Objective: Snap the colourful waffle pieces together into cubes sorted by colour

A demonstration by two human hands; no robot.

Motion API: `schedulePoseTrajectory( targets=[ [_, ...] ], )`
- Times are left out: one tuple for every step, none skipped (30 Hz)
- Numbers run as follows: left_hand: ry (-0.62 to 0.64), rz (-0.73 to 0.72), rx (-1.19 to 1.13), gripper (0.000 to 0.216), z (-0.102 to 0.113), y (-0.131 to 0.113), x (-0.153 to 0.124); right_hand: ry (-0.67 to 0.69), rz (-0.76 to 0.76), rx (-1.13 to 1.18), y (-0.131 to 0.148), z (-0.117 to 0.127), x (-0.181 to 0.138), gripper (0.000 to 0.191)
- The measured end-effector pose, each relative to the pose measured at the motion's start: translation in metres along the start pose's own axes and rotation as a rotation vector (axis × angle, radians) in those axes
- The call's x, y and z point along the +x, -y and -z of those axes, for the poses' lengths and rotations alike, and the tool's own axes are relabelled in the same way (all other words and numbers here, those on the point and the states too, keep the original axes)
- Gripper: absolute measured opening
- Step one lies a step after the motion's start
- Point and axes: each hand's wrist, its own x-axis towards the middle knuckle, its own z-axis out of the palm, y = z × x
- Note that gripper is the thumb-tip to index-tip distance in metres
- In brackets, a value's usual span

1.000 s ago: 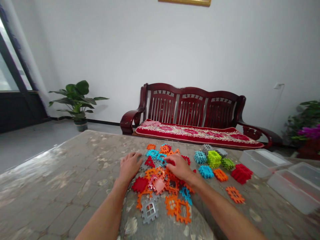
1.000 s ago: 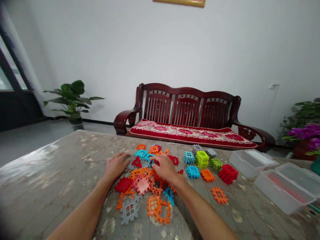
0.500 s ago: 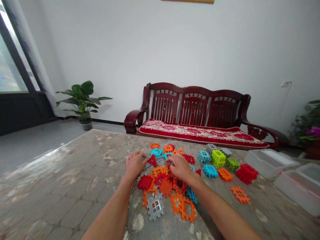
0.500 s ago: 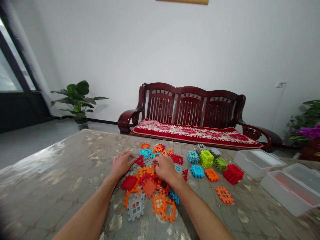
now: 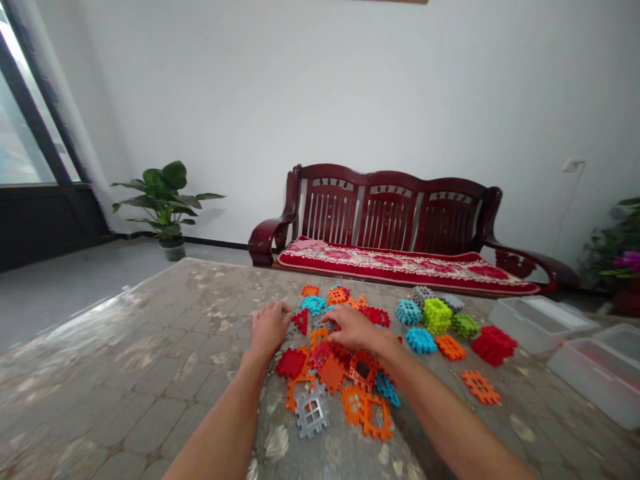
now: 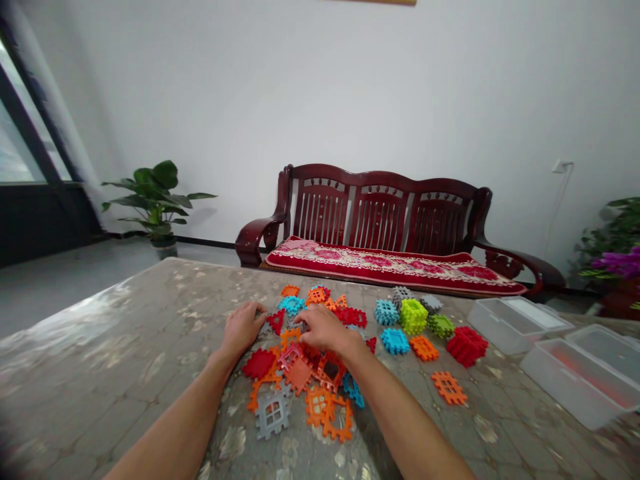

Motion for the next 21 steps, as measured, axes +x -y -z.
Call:
schedulePoseTrajectory(
  targets=[
    [-0.001, 0.001, -0.007, 0.02, 0.0, 0.0, 0.0, -0.003, -0.003, 0.035, -0.001, 0.001, 0.0, 0.039],
    [0.0, 0.003, -0.014, 0.02, 0.001, 0.0, 0.001, -0.016, 0.0, 0.068, -0.002, 0.003, -0.001, 0.035],
    [0.002, 0.005, -0.02, 0.019, 0.001, 0.0, 0.001, -0.04, 0.006, 0.094, -0.003, 0.005, -0.002, 0.032],
    [0.005, 0.006, -0.025, 0.019, 0.002, 0.0, 0.002, -0.074, 0.018, 0.115, -0.003, 0.007, -0.005, 0.029],
    [0.009, 0.006, -0.029, 0.02, 0.002, 0.0, 0.002, -0.12, 0.03, 0.129, -0.003, 0.01, -0.008, 0.029],
    [0.013, 0.007, -0.033, 0.02, 0.003, 0.0, 0.002, -0.174, 0.038, 0.136, -0.004, 0.012, -0.013, 0.029],
    [0.015, 0.006, -0.037, 0.02, 0.004, 0.0, 0.002, -0.227, 0.044, 0.135, -0.004, 0.014, -0.019, 0.029],
    [0.017, 0.005, -0.042, 0.021, 0.004, 0.0, 0.002, -0.266, 0.052, 0.132, -0.005, 0.015, -0.026, 0.03],
    [0.017, 0.004, -0.047, 0.021, 0.005, 0.0, 0.002, -0.285, 0.062, 0.133, -0.007, 0.015, -0.033, 0.031],
    [0.016, 0.005, -0.052, 0.022, 0.005, -0.001, 0.001, -0.289, 0.068, 0.142, -0.009, 0.015, -0.041, 0.032],
    [0.014, 0.008, -0.055, 0.023, 0.005, -0.001, 0.001, -0.285, 0.065, 0.16, -0.012, 0.014, -0.047, 0.033],
    [0.01, 0.009, -0.057, 0.024, 0.006, -0.001, 0.001, -0.286, 0.047, 0.188, -0.016, 0.012, -0.054, 0.034],
    [0.008, 0.009, -0.056, 0.025, 0.006, -0.002, 0.001, -0.303, 0.009, 0.222, -0.019, 0.01, -0.059, 0.035],
    [0.005, 0.008, -0.05, 0.027, 0.006, -0.002, 0.001, -0.338, -0.045, 0.255, -0.021, 0.009, -0.062, 0.034],
    [0.005, 0.006, -0.042, 0.028, 0.006, -0.002, 0.001, -0.379, -0.106, 0.279, -0.023, 0.007, -0.065, 0.031],
    [0.006, 0.002, -0.031, 0.03, 0.006, -0.003, 0.001, -0.408, -0.161, 0.292, -0.024, 0.005, -0.065, 0.028],
    [0.009, -0.001, -0.02, 0.031, 0.006, -0.003, 0.001, -0.415, -0.204, 0.291, -0.024, 0.004, -0.065, 0.025],
    [0.012, -0.002, -0.012, 0.032, 0.006, -0.003, 0.001, -0.404, -0.237, 0.275, -0.023, 0.004, -0.063, 0.023],
    [0.015, -0.004, -0.007, 0.033, 0.006, -0.003, 0.001, -0.379, -0.262, 0.244, -0.022, 0.003, -0.06, 0.023],
    [0.016, -0.007, -0.006, 0.033, 0.006, -0.003, 0.001, -0.349, -0.279, 0.202, -0.019, 0.002, -0.057, 0.026],
    [0.016, -0.009, -0.008, 0.033, 0.007, -0.003, 0.0, -0.319, -0.292, 0.154, -0.017, 0.001, -0.053, 0.033]
  ],
)
